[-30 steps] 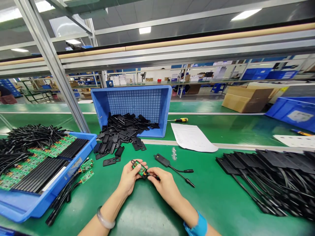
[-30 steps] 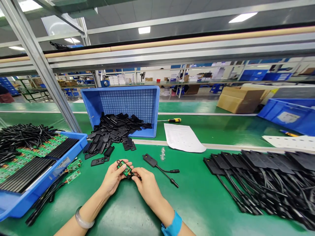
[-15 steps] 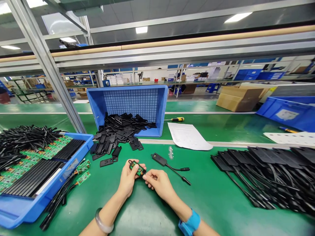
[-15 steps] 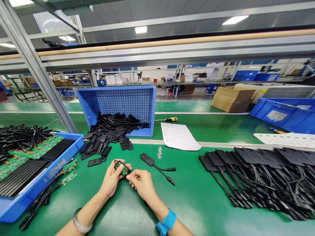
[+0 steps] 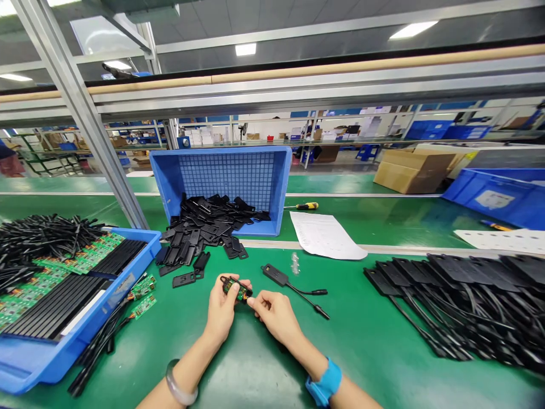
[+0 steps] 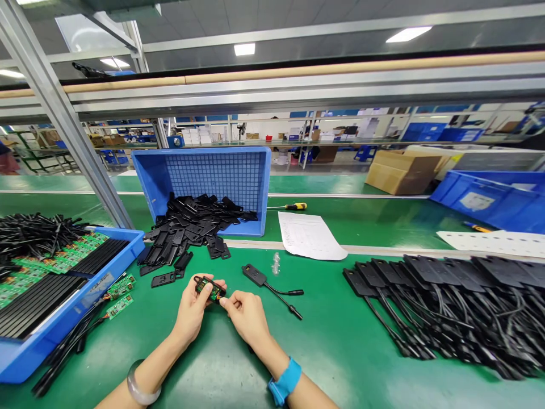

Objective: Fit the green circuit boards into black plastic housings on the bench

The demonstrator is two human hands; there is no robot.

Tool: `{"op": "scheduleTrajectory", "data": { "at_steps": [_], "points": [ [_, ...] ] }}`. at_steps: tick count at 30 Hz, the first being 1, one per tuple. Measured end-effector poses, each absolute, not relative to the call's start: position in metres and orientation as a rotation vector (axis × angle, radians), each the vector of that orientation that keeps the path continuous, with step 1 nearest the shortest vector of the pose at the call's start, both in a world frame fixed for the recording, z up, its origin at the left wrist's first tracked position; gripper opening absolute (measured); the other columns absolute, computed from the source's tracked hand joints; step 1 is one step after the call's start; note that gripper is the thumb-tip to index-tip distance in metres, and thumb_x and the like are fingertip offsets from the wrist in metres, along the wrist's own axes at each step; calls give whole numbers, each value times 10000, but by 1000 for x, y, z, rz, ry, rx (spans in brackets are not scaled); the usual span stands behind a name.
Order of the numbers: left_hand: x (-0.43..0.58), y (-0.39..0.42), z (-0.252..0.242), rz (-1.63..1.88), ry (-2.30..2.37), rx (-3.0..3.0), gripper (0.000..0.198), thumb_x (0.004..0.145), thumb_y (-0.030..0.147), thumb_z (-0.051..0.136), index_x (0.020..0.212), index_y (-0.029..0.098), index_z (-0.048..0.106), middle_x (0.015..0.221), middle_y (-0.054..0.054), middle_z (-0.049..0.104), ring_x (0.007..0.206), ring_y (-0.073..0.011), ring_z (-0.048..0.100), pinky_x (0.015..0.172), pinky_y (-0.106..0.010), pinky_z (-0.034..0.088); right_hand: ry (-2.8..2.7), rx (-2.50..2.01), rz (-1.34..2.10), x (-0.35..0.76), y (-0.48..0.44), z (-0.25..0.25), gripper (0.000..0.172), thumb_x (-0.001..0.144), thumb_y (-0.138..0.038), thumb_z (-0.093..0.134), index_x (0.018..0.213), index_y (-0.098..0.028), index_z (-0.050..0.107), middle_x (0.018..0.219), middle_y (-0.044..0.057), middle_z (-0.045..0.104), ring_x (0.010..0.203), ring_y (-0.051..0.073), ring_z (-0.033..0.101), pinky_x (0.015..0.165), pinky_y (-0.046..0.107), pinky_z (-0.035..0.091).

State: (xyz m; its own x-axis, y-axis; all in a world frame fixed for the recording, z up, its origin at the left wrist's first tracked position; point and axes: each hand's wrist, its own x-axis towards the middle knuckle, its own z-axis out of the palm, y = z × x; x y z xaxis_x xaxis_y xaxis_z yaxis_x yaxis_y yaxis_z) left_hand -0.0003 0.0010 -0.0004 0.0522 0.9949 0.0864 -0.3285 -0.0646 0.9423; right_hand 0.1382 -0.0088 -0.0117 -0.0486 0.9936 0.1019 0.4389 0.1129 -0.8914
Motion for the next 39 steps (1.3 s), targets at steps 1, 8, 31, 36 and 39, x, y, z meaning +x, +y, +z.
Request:
{"op": "scheduleTrajectory", "data": {
  "at_steps": [1, 8, 31, 36, 39],
  "points": [
    [0, 1, 0, 1345, 881, 1051, 390, 766, 448, 670, 976, 169, 497, 960, -112, 693, 916, -236, 660, 848, -378, 500, -1608, -1436, 894, 138, -8, -12, 320, 797, -382, 557, 546, -184, 568, 483, 1, 594, 447, 133, 510, 471, 230, 357],
    [0, 6, 4, 1251, 915, 997, 505, 717, 488, 690, 1038, 164, 476, 851, -82, 693, 762, -203, 663, 688, -305, 517, -1707, -1327, 934, 138, -8, -5, 323, 807, -360, 564, 540, -177, 563, 484, -16, 561, 460, 123, 502, 474, 216, 349],
    [1, 7, -9, 775, 1143, 1655, 115, 791, 276, 491, 757, 184, 552, 605, 2, 655, 449, -113, 548, 468, -193, 395, -2096, -1065, 16, 158, -4, -7, 177, 925, -175, 506, 891, -197, 678, 773, 40, 669, 705, 173, 603, 640, 281, 466],
    [0, 7, -10, 766, 1146, 1686, 115, 785, 277, 483, 747, 189, 547, 604, 1, 657, 462, -126, 559, 485, -207, 401, -2086, -1057, 27, 158, -4, -8, 170, 921, -178, 512, 876, -199, 675, 767, 36, 672, 695, 168, 610, 628, 274, 468],
    [0, 6, -9, 752, 1157, 1707, 118, 782, 275, 471, 732, 194, 541, 599, 0, 656, 465, -136, 563, 482, -216, 400, -2085, -1052, 50, 158, -4, -7, 176, 926, -177, 504, 880, -196, 673, 781, 38, 674, 702, 170, 610, 632, 275, 466]
  ]
}}
